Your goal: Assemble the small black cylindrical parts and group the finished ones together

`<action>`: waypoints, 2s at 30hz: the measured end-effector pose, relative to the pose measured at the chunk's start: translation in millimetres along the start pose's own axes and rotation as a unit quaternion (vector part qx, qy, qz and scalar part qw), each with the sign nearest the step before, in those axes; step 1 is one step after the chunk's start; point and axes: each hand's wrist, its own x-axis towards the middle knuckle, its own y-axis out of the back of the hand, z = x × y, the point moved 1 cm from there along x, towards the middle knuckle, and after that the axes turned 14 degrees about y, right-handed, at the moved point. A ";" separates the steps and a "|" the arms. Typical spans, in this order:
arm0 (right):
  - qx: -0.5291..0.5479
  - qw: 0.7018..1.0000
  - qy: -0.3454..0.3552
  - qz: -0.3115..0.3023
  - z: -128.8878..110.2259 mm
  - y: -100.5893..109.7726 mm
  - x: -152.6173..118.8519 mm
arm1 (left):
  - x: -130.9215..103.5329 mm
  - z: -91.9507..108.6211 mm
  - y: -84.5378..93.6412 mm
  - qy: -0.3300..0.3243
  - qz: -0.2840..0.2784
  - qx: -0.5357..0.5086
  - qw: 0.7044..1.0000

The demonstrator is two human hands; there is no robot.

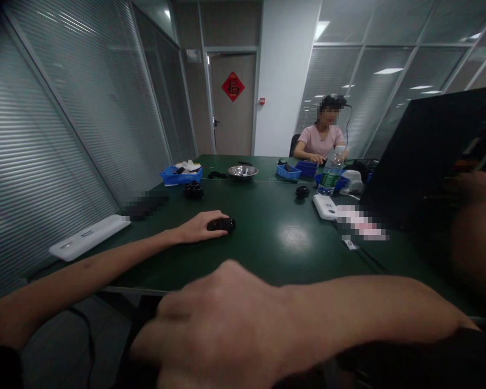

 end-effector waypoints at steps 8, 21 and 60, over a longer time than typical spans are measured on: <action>-0.056 0.915 -0.368 0.155 158.1 -0.4 -91.3 | -0.7 4.1 2.2 0.012 -0.004 0.003 1.000; 0.038 0.910 -0.376 0.170 174.6 -25.1 -99.4 | -2.9 5.8 2.2 -0.002 -0.012 0.010 1.000; -0.048 0.914 -0.338 0.217 166.7 -24.0 -99.7 | 1.7 0.2 8.3 0.068 0.054 -0.067 0.994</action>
